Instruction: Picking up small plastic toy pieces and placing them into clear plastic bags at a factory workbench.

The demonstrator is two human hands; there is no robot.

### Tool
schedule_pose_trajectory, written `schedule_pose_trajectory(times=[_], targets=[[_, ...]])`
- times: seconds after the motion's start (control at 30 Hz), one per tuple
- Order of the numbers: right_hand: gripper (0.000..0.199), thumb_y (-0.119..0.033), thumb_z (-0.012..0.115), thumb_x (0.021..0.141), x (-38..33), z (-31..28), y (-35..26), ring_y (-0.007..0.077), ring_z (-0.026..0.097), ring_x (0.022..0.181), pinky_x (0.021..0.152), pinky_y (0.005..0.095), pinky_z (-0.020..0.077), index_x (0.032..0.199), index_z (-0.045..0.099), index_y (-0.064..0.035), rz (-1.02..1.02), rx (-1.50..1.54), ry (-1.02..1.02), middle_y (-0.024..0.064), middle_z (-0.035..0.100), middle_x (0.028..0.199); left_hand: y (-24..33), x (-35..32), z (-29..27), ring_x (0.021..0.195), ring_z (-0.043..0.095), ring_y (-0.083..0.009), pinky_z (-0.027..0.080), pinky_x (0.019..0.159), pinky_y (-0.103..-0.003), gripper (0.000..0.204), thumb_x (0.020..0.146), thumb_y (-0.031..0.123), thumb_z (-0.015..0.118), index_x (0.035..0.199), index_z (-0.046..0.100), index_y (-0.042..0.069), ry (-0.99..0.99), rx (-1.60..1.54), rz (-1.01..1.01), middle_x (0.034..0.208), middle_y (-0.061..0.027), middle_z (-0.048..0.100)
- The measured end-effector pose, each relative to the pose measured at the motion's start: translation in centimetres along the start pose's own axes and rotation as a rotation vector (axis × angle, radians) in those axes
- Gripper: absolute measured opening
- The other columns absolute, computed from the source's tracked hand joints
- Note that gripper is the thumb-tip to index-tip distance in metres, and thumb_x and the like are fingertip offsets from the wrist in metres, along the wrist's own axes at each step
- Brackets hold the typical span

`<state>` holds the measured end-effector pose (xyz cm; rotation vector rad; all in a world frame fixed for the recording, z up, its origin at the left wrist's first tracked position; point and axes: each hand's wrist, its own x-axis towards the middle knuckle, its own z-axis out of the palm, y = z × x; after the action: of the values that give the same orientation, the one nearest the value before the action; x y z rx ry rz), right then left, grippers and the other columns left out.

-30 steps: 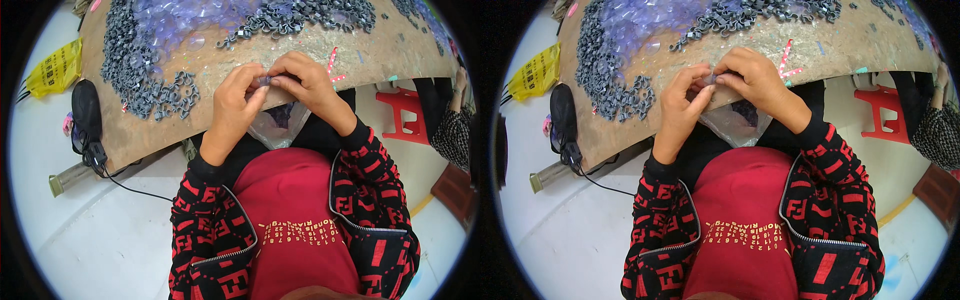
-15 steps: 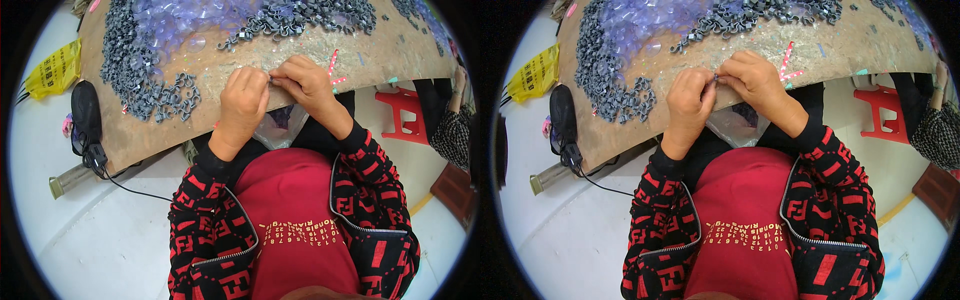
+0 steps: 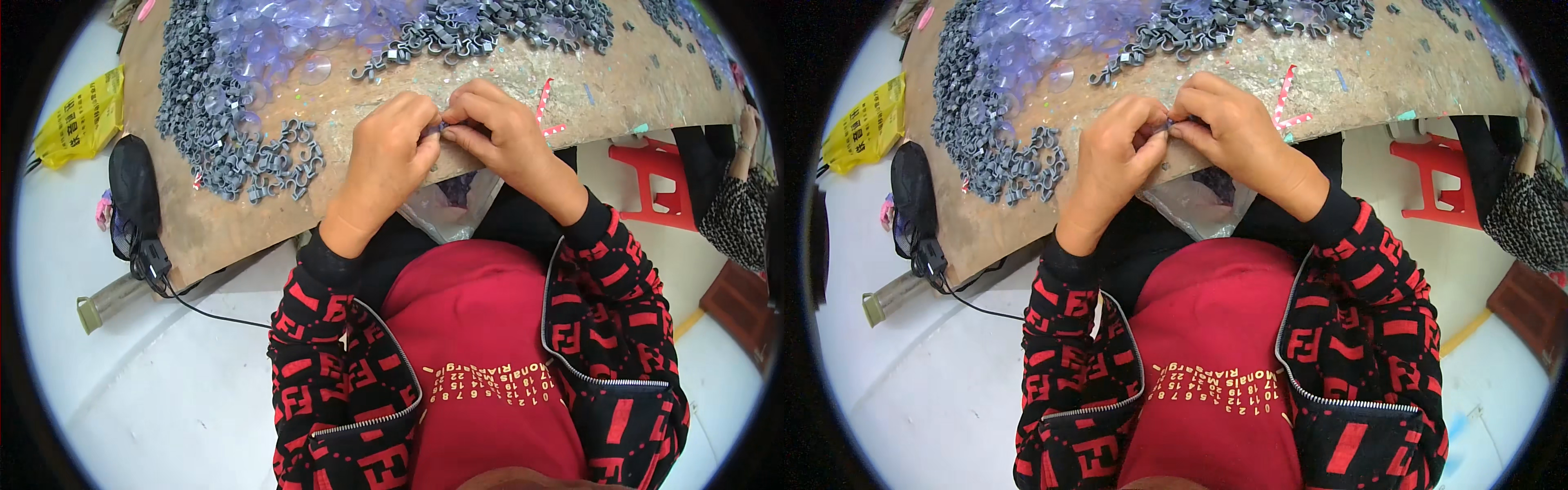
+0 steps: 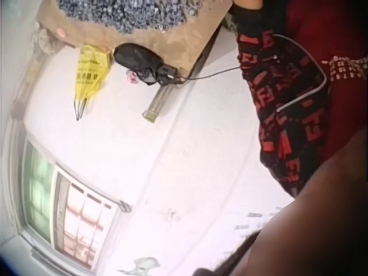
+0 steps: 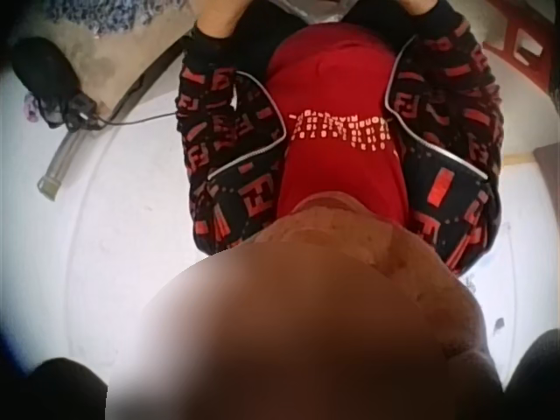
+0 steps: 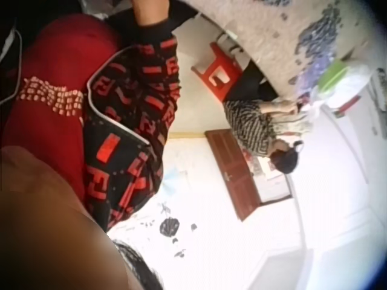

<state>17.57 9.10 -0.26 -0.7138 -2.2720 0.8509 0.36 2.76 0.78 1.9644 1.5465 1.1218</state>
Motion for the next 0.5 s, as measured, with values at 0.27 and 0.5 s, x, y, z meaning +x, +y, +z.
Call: schedule_pose_trajectory(times=[0.27,0.5], targets=[[0.016,0.0,0.067,0.073,0.92,-0.63,-0.69,0.0303,0.057,0.077,0.067,0.0355,0.0461,0.084,0.055,0.0002,-0.003,-0.019,-0.077,0.012,0.054,0.082,0.2,1.08,-0.58,0.077,0.057,-0.0355,0.046,0.066,-0.044,0.018,0.068,-0.001,0.06,0.082,0.05,0.003,-0.121,0.131,0.078,0.078,-0.014,0.055],[0.014,-0.001,0.066,0.075,0.78,-0.47,-0.8,0.0303,0.058,0.077,0.066,0.0353,0.0462,0.084,0.055,-0.0003,-0.013,-0.057,-0.057,0.012,0.054,0.081,0.22,1.07,-0.36,0.077,0.057,-0.0354,0.046,0.066,-0.044,0.017,0.067,-0.002,0.06,0.081,0.051,0.004,-0.1,0.136,0.084,0.079,-0.0144,0.056]])
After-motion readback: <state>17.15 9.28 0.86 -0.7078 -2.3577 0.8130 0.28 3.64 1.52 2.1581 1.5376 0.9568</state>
